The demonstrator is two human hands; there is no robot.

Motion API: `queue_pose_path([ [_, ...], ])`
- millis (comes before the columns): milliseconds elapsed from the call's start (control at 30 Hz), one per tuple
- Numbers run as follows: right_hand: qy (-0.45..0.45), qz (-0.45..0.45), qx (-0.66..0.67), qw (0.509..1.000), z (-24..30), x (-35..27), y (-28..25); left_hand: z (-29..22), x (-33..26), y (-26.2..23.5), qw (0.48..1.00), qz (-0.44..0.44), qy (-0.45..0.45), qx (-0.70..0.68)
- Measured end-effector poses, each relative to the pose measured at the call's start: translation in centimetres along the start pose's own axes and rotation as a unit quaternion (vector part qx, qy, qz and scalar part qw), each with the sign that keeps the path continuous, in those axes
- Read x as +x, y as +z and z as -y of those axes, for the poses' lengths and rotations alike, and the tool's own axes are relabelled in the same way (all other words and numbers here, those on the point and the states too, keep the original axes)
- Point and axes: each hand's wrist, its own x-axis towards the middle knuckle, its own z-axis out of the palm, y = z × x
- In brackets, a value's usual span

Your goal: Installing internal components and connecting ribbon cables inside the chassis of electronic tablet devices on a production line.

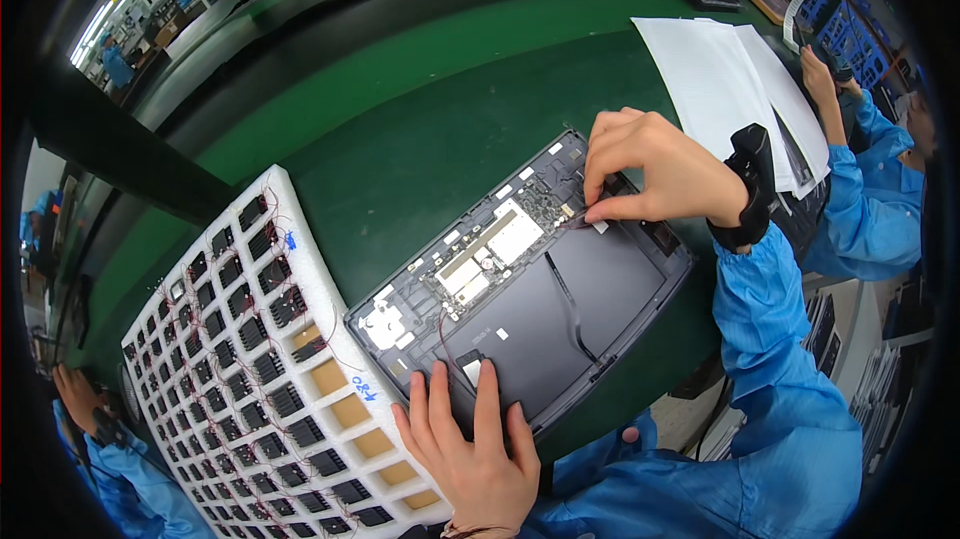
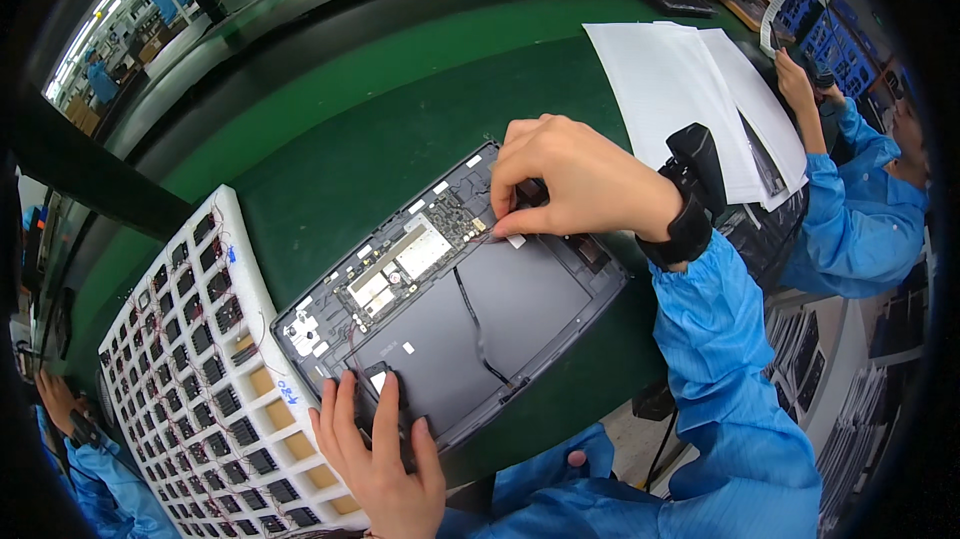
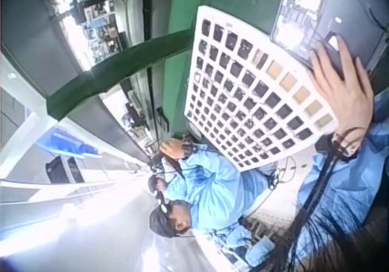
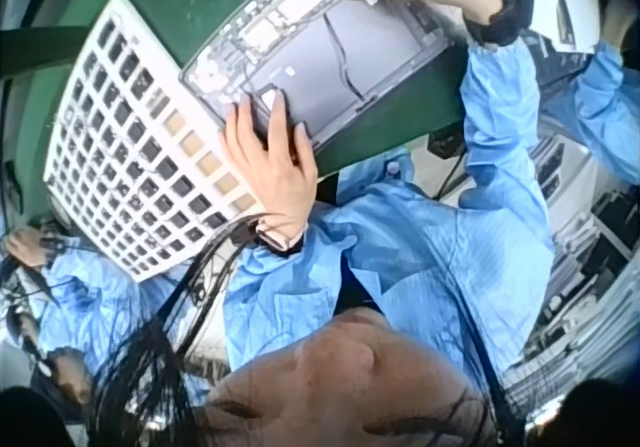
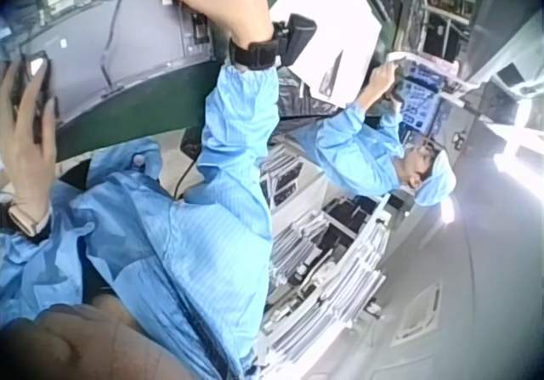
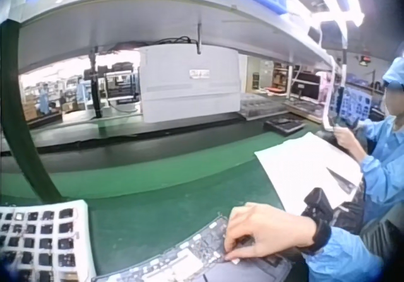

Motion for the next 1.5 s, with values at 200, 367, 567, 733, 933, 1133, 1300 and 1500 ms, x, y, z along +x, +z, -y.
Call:
queue_pose_path([
  [200, -0.010, 0.023, 0.010, 1.000, 0.2, 0.0, 0.3, -0.7, 0.4, -0.3, 0.999, -0.046, 0.012, -0.007],
  [367, -0.010, 0.025, -0.010, 1.000, 0.3, 0.0, 0.6, -0.2, 0.2, -0.2, 1.000, 0.010, -0.008, 0.009],
  [567, -0.015, 0.020, 0.011, 1.000, 0.2, 0.2, 0.8, -0.1, 0.1, 0.0, 1.000, 0.004, -0.005, 0.005],
  [733, -0.037, 0.026, 0.000, 0.999, 0.1, 0.1, 0.7, -0.1, 0.1, -0.1, 1.000, 0.007, -0.007, 0.006],
  [933, 0.014, -0.021, 0.072, 0.997, 0.0, 0.4, 1.3, -0.2, 0.1, -0.1, 1.000, 0.007, -0.007, 0.007],
  [1133, -0.006, -0.034, 0.020, 0.999, -0.3, 0.3, 2.1, -0.2, 0.1, 0.0, 1.000, 0.012, -0.006, 0.008],
  [1300, 0.005, -0.035, 0.009, 0.999, -0.1, 0.4, 2.5, -0.2, 0.1, -0.2, 1.000, 0.012, -0.006, 0.008],
  [1500, 0.012, -0.056, 0.011, 0.998, 0.2, 1.0, 3.0, -0.7, 0.3, -0.5, 0.999, -0.047, 0.008, 0.002],
])
